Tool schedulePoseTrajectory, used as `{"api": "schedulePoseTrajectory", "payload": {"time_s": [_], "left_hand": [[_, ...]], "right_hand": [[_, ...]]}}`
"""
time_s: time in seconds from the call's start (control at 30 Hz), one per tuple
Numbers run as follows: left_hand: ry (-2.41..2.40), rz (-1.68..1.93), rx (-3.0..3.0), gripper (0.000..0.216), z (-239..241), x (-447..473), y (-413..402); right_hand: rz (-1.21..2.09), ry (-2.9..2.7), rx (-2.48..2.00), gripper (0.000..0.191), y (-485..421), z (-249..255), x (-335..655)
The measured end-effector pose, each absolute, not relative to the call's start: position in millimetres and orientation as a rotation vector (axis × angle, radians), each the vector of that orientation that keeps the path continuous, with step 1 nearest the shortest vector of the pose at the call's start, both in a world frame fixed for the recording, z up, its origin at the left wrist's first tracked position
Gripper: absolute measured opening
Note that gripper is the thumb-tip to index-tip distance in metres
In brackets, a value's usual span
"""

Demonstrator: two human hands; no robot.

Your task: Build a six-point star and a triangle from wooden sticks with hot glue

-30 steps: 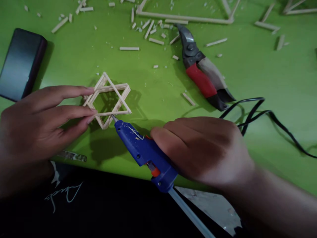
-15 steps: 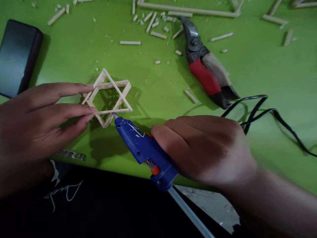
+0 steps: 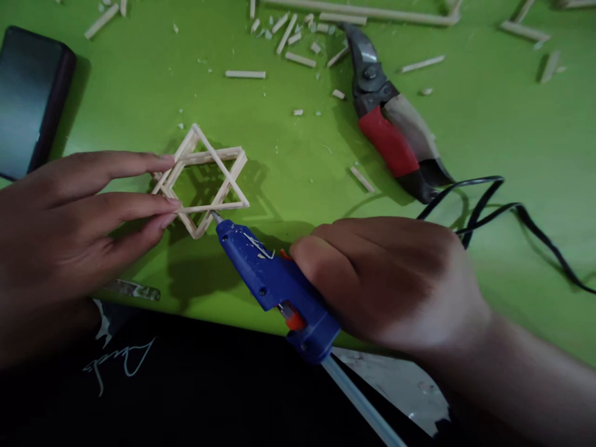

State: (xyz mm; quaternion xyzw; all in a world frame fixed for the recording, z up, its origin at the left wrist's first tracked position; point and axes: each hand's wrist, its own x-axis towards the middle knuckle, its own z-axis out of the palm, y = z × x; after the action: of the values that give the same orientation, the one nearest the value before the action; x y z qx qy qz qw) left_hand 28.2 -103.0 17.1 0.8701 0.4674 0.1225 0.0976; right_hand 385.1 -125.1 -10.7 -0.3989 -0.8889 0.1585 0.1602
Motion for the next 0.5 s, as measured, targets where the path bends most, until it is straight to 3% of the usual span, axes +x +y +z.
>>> {"api": "schedulePoseTrajectory", "payload": {"time_s": [0.1, 0.5], "left_hand": [[1.371, 0.381, 2.589, 0.019, 17.3, 27.9, -103.7], [1.322, 0.349, 2.643, 0.019, 15.0, 21.5, -104.0]], "right_hand": [[0.254, -2.648, -0.884, 0.026, -120.8, -11.2, 385.9], [0.214, -2.672, -0.849, 0.025, -115.5, -10.1, 386.2]]}}
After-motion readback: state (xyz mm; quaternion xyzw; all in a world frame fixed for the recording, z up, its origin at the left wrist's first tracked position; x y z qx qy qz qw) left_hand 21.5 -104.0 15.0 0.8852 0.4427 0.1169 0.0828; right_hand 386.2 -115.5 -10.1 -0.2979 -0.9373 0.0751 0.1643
